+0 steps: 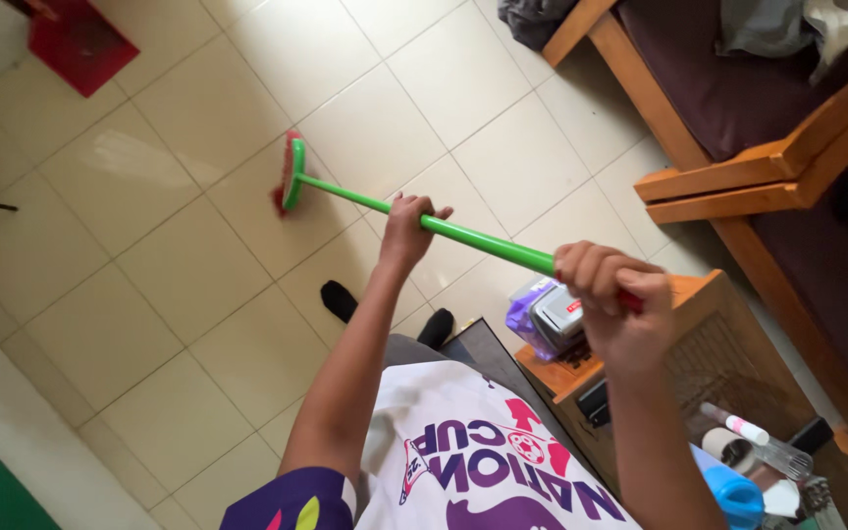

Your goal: The person sweeps the tiled floor using a broom, pushing debris toward a red dustpan placed near the doorway.

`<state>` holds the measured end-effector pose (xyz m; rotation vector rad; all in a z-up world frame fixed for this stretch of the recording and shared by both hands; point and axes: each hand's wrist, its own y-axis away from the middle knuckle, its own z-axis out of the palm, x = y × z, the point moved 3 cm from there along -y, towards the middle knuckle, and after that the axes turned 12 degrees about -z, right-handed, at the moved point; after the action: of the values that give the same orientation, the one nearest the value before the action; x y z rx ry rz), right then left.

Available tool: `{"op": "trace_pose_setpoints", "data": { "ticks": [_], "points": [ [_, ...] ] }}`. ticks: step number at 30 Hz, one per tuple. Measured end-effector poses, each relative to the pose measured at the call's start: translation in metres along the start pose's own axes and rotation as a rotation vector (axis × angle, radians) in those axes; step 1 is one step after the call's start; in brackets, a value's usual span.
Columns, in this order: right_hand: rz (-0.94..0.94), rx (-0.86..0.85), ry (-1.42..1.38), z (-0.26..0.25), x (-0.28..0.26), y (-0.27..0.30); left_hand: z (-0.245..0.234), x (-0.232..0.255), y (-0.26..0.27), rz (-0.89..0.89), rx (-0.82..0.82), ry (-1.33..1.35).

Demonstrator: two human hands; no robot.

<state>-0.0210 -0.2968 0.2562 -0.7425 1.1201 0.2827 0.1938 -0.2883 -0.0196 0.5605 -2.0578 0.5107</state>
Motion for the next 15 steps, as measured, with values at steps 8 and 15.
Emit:
{"op": "trace_pose_setpoints", "data": {
  "ticks": [8, 15],
  "points": [
    [-0.131, -0.282, 0.210, 0.014, -0.104, -0.041, -0.024, 0.109, 0.002, 0.011, -0.299, 0.402],
    [-0.158, -0.247, 0.417, 0.052, -0.111, -0.030, 0.038, 0.171, 0.018, 0.115, -0.643, 0.481]
  ]
}}
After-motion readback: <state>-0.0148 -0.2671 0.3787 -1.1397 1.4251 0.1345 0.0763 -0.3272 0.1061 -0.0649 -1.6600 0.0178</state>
